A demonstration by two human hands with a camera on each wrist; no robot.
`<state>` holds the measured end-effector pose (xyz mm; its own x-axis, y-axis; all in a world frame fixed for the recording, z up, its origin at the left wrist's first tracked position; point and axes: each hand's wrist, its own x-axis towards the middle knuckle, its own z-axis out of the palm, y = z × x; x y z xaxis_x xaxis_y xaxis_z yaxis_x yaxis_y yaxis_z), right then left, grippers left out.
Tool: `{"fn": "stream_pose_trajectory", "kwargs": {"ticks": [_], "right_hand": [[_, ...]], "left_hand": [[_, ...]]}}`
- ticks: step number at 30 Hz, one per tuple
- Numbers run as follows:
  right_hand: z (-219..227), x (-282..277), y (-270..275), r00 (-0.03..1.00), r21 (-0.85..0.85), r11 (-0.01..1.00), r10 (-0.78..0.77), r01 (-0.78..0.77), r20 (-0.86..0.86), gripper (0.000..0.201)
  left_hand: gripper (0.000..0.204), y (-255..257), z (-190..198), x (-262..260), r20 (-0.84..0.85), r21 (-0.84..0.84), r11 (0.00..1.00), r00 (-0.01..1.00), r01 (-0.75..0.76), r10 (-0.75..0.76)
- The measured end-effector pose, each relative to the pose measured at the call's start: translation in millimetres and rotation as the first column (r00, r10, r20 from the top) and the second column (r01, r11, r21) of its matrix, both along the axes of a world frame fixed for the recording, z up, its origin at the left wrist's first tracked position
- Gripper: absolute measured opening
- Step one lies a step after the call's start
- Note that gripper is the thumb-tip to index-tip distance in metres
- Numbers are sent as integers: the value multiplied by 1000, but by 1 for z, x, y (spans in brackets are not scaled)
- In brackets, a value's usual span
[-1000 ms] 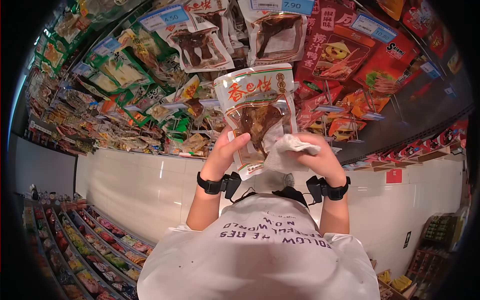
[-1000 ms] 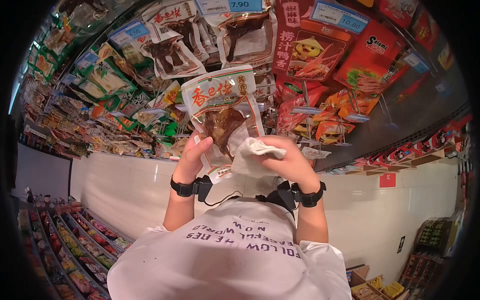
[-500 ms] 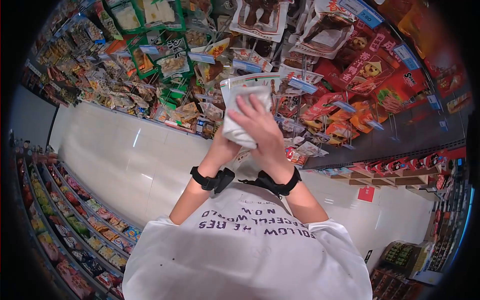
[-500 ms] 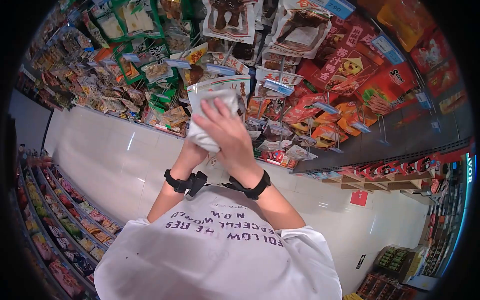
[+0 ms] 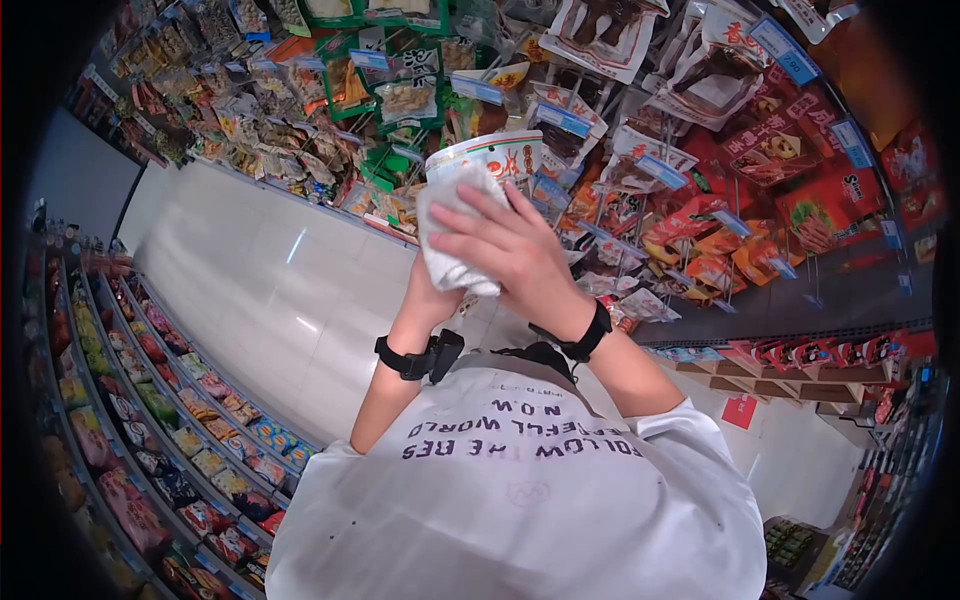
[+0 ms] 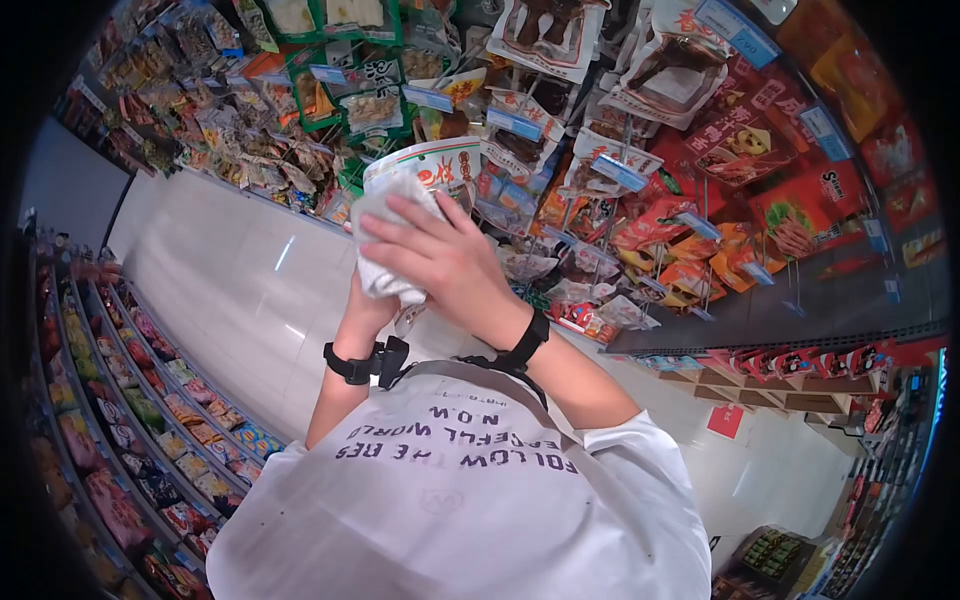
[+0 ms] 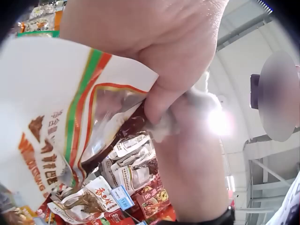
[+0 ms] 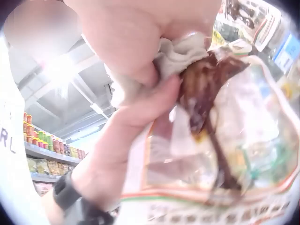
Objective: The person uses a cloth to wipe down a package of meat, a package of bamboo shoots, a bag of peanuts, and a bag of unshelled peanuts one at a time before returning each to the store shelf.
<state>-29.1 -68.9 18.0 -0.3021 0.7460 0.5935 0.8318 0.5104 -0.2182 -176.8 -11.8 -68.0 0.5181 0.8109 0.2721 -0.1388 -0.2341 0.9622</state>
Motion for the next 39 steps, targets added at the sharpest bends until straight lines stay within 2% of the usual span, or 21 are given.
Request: {"fn": "stream_pose_trajectory", "kwargs": {"ticks": [1,3,4,5,7,8,12,15,17,19,22,23,25,27,29,30,32,33,35,37,39], "right_hand": [[8,5,3,996,13,997,-75,75,-55,49],[14,27,14,978,24,986,-162,166,-131,52],[13,41,18,952,-33,991,-130,126,-279,58],[9,46,19,951,-28,990,-138,135,-275,58],[5,53,19,820,-107,989,-143,100,-554,62],[4,54,18,830,-37,993,-111,109,-546,62],[18,58,8,870,-51,994,-109,97,-480,63],[15,55,2,903,0,996,-76,85,-423,63],[4,47,-5,903,-8,996,-83,88,-422,64],[-9,36,-12,865,-80,993,-115,87,-488,65],[-21,30,-13,818,-139,990,-111,38,-564,65],[-22,29,-13,804,-172,985,-114,15,-584,65],[-21,29,-5,798,-148,989,-104,18,-593,64],[-14,27,5,738,-160,986,-136,39,-661,65],[-12,10,1,731,-161,987,-127,24,-670,65],[-15,5,-1,758,-188,982,-104,-25,-644,64],[-30,-5,-7,816,-229,964,-25,-133,-578,64],[-35,-12,-10,872,-181,976,18,-121,-489,63],[-34,-16,-13,945,-181,982,-13,-49,-325,63],[-29,-14,-9,928,-166,986,-67,5,-367,64],[-25,-9,3,911,-140,988,-121,70,-394,65]], "left_hand": [[45,2,3,-1,-3,-14,1000,1000,-4,4],[45,9,16,0,-23,-161,976,988,148,-153],[49,9,20,3,91,-144,976,984,166,-154],[49,9,21,5,94,-140,975,982,175,-163],[54,10,20,12,147,-56,985,977,164,-154],[58,11,21,12,80,-31,984,982,176,-173],[58,7,19,18,38,-63,969,971,238,-236],[60,9,19,18,73,-105,977,981,186,-179],[60,6,17,21,286,-251,956,955,151,-76],[62,7,14,18,325,-298,939,943,171,-69],[62,9,12,9,378,-382,919,924,97,60],[62,9,13,8,377,-386,918,923,89,70],[61,10,15,7,385,-286,943,922,171,-50],[62,10,9,9,362,-308,941,932,142,-22],[63,7,10,10,432,-315,944,901,101,48],[55,5,13,6,494,-413,900,865,140,92],[50,11,13,-3,584,-473,861,798,184,150],[45,14,11,-9,655,-523,813,731,254,193],[40,18,8,-16,661,-524,814,723,251,202],[42,13,5,-20,730,-611,642,643,463,232],[44,9,-1,-15,754,-586,636,625,502,202]]}}
